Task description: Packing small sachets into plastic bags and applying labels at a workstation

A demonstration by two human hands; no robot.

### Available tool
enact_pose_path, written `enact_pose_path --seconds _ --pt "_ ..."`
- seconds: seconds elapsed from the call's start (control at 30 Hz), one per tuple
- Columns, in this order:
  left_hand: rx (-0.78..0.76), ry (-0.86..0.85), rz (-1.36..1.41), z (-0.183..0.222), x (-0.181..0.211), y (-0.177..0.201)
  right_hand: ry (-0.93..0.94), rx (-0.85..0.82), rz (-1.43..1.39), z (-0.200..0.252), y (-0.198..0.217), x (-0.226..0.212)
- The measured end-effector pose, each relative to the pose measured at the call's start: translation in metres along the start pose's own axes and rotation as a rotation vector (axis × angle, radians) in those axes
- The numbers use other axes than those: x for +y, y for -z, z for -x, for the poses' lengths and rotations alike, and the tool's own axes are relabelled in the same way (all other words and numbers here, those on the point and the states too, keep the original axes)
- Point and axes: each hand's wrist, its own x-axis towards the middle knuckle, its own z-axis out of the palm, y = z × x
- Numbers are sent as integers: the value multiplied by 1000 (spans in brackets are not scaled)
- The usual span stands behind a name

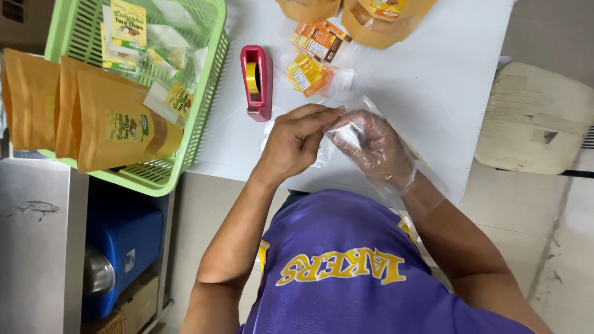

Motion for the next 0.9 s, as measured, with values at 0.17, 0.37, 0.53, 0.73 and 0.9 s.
enact_pose_path --seconds 0.17,0.37,0.53,0.73,0.9 --pt "-5 100 128 17 -43 -7 -113 -81 131 6 16 25" --pt "301 677 -21 59 -169 35 -338 -17 201 7 8 19" --pt "319 1121 -330 104 -306 61 -469 72 310 19 11 33" --pt "443 1099 103 104 -336 57 -569 207 285 27 6 36" --pt "696 972 532 108 -280 59 -613 199 316 26 8 39"
